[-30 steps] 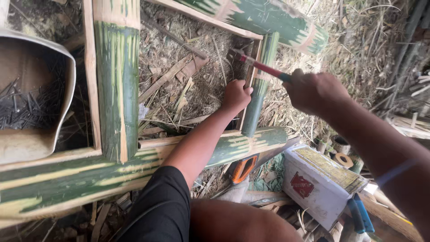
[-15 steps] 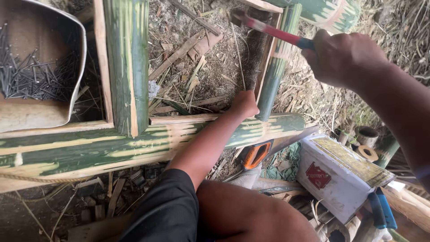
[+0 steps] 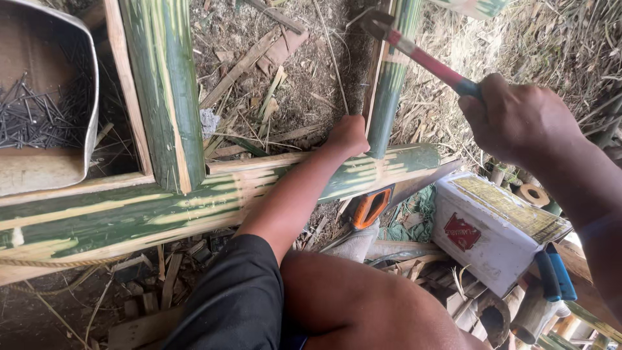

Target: The person assembles a bamboo frame by hammering nails into joints and sawing bamboo pieces to fit. They use a hammer and hand saw to secure and trim the bamboo components.

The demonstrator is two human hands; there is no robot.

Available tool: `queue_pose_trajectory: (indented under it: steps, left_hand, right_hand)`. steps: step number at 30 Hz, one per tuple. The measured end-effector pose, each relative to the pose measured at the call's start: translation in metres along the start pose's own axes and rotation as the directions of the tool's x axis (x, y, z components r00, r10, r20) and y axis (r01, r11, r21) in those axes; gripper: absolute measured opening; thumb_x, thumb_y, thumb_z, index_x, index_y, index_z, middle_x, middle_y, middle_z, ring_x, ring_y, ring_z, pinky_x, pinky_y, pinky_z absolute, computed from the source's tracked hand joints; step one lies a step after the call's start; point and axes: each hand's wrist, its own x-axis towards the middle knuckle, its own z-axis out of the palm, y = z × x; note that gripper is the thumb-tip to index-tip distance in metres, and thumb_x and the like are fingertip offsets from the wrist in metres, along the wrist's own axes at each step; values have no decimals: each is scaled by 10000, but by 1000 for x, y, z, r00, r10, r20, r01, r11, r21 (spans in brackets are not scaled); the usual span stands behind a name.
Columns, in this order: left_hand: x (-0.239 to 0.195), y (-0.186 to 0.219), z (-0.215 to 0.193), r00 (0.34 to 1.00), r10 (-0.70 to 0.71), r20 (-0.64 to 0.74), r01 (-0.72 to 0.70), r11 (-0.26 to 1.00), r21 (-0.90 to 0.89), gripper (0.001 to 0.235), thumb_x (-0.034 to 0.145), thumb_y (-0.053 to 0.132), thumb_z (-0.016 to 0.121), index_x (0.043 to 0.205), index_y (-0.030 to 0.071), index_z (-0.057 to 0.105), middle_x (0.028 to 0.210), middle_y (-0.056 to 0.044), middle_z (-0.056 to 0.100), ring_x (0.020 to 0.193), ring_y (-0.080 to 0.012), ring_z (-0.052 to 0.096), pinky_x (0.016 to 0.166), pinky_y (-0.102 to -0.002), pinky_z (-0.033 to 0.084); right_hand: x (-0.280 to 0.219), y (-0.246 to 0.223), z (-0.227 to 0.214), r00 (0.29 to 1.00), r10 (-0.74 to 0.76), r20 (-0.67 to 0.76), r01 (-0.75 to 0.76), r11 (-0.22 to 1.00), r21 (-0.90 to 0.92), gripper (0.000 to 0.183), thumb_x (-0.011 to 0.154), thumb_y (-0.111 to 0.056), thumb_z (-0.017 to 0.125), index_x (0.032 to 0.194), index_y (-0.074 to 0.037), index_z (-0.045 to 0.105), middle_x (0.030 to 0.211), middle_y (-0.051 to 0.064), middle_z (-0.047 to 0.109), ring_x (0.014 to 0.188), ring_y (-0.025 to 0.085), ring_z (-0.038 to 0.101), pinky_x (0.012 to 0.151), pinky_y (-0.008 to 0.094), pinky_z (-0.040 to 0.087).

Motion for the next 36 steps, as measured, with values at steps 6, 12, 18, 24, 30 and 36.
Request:
queue_pose_trajectory:
  steps: [6,12,18,24,30,36]
  left_hand:
    - [-1,2,-1,997,65,-45,-64,998,12,287,707,76,743,977,-8,698,1038,-242,709,998,-401,709,889,-465,581]
    - [-10,7,-6,978,178,-105,-176,984,32,456,705,50,723,1159,44,682,1089,-239,691,999,-430,683,869,-512,533]
    - [-18,7,-12,995,85,53,-90,992,92,328,765,161,780,1031,-16,708,1119,-221,708,1076,-380,702,936,-452,566]
    - [-13,9,-15,989,118,86,-122,992,41,301,786,95,745,1046,-45,687,1127,-255,705,1082,-386,702,914,-447,580]
    - [-12,13,-18,987,90,136,-104,990,95,310,763,56,734,1047,-56,678,1114,-243,704,1074,-366,709,922,-434,572]
    - [-16,5,-19,990,116,83,-119,993,27,299,780,54,724,1055,-59,690,1135,-264,702,1093,-393,699,919,-454,574]
  right_hand:
    - [27,-30,2,698,274,661,-293,952,-86,373,1117,-305,338,1107,26,510,565,72,563,310,110,535,298,299,476]
    - [32,-82,-13,829,65,555,-72,997,-9,464,1117,-416,290,1120,-10,516,658,31,578,427,111,550,346,317,491]
    - [39,-65,-11,819,275,503,-374,921,106,414,1113,-378,424,1024,0,567,501,54,573,370,203,545,358,367,422]
    - [31,-65,-27,996,11,87,-40,941,336,352,1092,-304,453,958,-7,586,469,32,496,317,181,473,303,389,373]
    - [51,-54,-23,795,-6,606,193,950,-244,443,1080,-360,399,904,8,569,428,-65,515,280,39,482,283,264,386]
    - [40,-56,-20,967,-238,-94,254,938,237,292,1101,-182,484,953,54,570,573,17,430,335,119,417,270,343,330]
